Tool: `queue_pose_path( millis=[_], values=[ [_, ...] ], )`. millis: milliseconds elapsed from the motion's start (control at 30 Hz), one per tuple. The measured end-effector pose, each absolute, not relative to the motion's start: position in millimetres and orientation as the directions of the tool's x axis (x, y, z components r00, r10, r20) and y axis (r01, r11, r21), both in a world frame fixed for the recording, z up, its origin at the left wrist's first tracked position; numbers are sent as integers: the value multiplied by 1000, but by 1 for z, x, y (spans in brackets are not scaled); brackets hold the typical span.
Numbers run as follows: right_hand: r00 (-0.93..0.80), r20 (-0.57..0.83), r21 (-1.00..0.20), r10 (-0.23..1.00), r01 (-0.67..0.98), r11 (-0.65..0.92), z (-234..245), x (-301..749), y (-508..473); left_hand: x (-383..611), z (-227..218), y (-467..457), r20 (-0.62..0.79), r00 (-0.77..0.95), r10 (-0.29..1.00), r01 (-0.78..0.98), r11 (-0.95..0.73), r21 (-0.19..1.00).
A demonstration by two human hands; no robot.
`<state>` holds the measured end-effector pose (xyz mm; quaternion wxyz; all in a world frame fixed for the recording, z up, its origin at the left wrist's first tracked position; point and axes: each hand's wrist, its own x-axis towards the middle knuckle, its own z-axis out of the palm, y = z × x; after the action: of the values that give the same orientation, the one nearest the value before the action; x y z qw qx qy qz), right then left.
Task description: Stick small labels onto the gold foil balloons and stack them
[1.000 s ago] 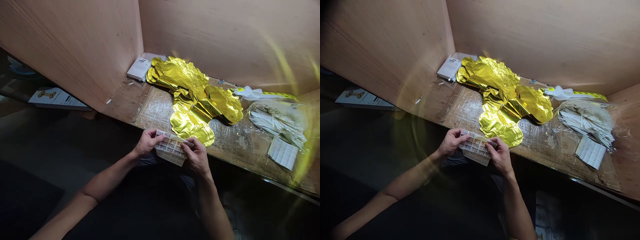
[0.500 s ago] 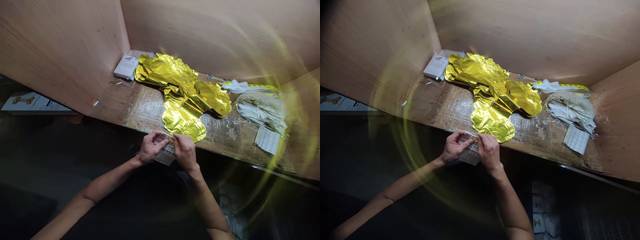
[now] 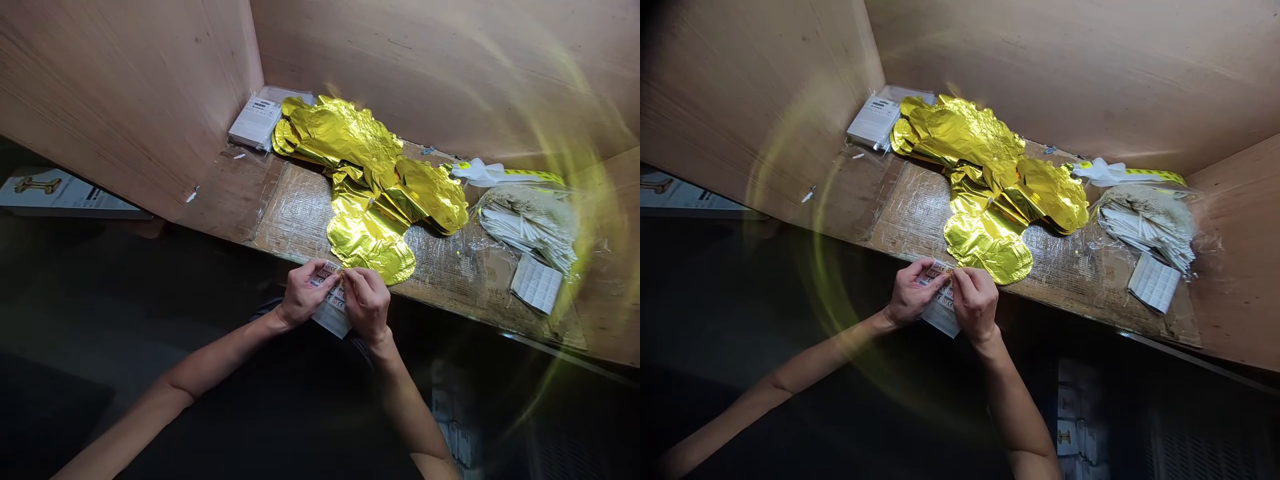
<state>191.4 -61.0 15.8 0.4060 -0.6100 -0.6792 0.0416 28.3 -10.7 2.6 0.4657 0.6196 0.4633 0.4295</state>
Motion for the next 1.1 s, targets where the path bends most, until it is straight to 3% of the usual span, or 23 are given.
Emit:
queue_pose_path(
  millis=[200,367,433,500,633,767,1000,1100],
  values=[
    [69,521,-511,851,823,247,13,189,-62,27,-3,-9,67,233,970,178,-110,978],
    [314,354,-732,881,679,52,21,221,-46,24,-12,-2,97,371,924,174,-172,970],
    [348,271,-764,898,645,-20,26,233,-40,25,-16,-1,108,397,912,152,-181,972],
    [279,267,-711,923,703,-7,29,234,-39,27,-19,-1,89,350,932,142,-147,979],
    [64,341,-470,938,876,111,25,210,-46,29,-19,-2,62,273,960,126,-100,987],
    [29,441,-344,897,929,139,14,193,-51,29,-19,-1,72,267,961,122,-108,987],
    [31,482,-341,875,927,154,10,188,-52,29,-24,-6,124,245,961,165,-167,972],
    [71,438,-444,896,884,147,9,194,-51,28,-27,-5,135,242,961,210,-188,959]
  ],
)
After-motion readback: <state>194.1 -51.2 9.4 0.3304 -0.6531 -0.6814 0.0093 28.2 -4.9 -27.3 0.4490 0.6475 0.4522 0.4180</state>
